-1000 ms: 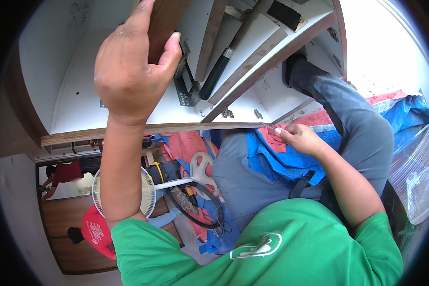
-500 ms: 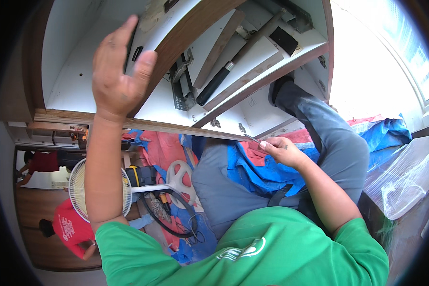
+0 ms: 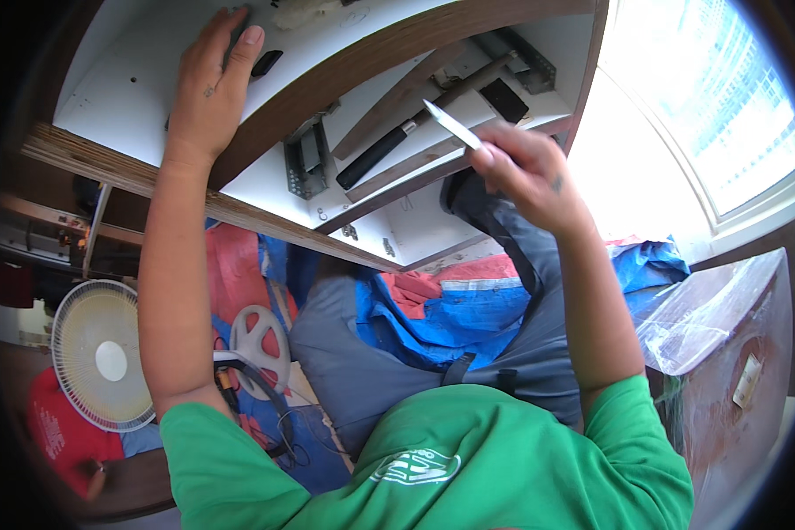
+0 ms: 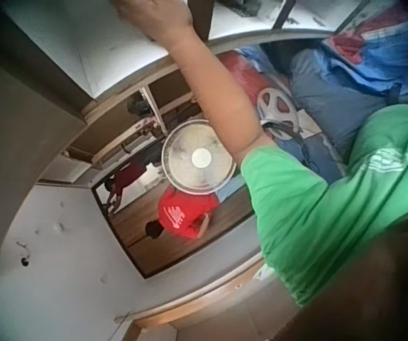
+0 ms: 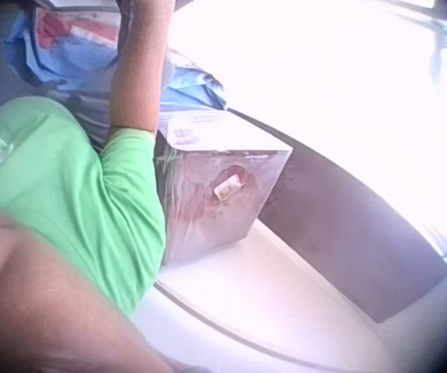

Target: The person uses a screwdriver to tighten screws on the interior of a wooden cabinet. They repeatedly adjust the cabinet door and work on the hinge area while seated on the floor.

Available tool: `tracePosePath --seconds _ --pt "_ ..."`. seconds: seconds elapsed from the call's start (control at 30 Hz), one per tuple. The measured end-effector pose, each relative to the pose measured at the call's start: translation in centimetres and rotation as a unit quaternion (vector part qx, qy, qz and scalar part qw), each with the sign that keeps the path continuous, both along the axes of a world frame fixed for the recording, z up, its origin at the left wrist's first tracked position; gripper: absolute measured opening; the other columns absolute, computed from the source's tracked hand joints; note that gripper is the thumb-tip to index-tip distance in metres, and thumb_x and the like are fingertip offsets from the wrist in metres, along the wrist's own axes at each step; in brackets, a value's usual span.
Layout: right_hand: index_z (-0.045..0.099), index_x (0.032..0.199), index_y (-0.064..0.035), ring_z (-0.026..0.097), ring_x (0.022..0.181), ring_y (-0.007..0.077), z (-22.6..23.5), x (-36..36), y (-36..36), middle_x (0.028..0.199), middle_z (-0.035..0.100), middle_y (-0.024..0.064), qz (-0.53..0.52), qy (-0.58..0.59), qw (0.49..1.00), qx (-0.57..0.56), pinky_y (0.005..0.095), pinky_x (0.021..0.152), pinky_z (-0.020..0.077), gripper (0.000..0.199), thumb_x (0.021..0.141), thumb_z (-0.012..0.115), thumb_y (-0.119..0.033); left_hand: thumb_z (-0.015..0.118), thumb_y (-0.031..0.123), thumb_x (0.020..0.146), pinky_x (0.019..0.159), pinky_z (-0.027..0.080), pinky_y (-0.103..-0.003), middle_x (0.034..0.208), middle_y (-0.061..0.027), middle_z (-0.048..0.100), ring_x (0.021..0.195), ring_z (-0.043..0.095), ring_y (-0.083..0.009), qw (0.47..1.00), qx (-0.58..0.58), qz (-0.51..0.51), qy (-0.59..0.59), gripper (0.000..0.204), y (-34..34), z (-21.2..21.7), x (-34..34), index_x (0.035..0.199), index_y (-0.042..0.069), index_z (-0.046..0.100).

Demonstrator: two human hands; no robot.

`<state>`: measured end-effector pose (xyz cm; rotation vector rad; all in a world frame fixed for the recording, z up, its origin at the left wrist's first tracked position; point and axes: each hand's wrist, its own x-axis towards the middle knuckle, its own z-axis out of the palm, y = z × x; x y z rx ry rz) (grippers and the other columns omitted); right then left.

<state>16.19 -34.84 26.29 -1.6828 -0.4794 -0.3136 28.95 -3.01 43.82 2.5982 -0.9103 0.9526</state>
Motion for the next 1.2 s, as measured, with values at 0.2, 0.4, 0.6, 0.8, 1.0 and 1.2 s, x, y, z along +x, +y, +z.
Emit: tracePosePath --seconds 0.2,0.4,0.6,0.8,1.0,1.2 --pt "0.076 0.110 -0.0033 0.068 0.079 0.0269 4.9 3.9 -1.7 0.088 0.070 0.0154 -0.074 -0.043 0.967 -0.240 0.0377 0.072 0.0539 0.049 0.099 0.065 -0.050 0.050 0.054 0.105 0.119 0.033 -0.043 0.152 -0.0201 0.051 0.143 0.043 -0.0379 0.999 0.028 0.023 -0.030 0.061 0.4 -0.8 0.2 0.144 0.008 0.058" --pt "0.074 0.116 -0.0103 0.070 0.082 0.0265 5.9 5.3 -3.2 0.088 0.071 0.0145 -0.147 -0.023 0.927 -0.345 0.0374 0.072 0.0559 0.049 0.100 0.060 -0.055 0.048 0.052 0.106 0.121 0.032 -0.045 0.153 -0.0226 0.047 0.145 0.041 -0.0390 0.993 0.044 0.109 -0.001 0.062 -0.8 -0.5 -1.5 0.148 0.007 0.052" --pt "0.073 0.107 -0.0070 0.068 0.073 0.0275 6.2 6.3 -5.3 0.081 0.067 0.0142 -0.128 -0.114 0.904 -0.392 0.0376 0.064 0.0537 0.047 0.100 0.061 -0.051 0.047 0.051 0.106 0.122 0.032 -0.045 0.156 -0.0233 0.044 0.146 0.040 -0.0389 0.980 0.044 0.194 0.031 0.062 -3.5 0.0 -4.7 0.149 0.006 0.050" --pt "0.073 0.107 -0.0044 0.068 0.069 0.0243 6.0 7.4 -7.1 0.079 0.067 0.0134 -0.100 -0.199 0.899 -0.377 0.0331 0.059 0.0534 0.047 0.099 0.063 -0.050 0.047 0.051 0.106 0.121 0.035 -0.044 0.155 -0.0236 0.045 0.145 0.042 -0.0395 0.980 -0.002 0.190 0.060 0.062 -4.5 0.1 -6.4 0.147 0.005 0.052" --pt "0.075 0.103 -0.0026 0.062 0.059 0.0163 6.1 7.9 -6.3 0.070 0.063 0.0084 -0.101 -0.245 0.904 -0.336 0.0284 0.051 0.0469 0.047 0.100 0.066 -0.049 0.048 0.048 0.107 0.119 0.036 -0.043 0.152 -0.0231 0.047 0.142 0.045 -0.0393 0.990 -0.018 0.130 0.048 0.058 -3.9 0.0 -5.3 0.146 0.005 0.053" --pt "0.074 0.090 0.0028 0.069 0.065 0.0298 6.9 7.2 -4.8 0.074 0.069 0.0183 -0.096 -0.142 0.940 -0.294 0.0430 0.061 0.0536 0.052 0.102 0.061 -0.046 0.051 0.044 0.107 0.118 0.036 -0.043 0.149 -0.0240 0.050 0.140 0.046 -0.0391 0.993 0.009 0.113 0.030 0.055 -3.3 0.0 -4.5 0.142 0.002 0.055"
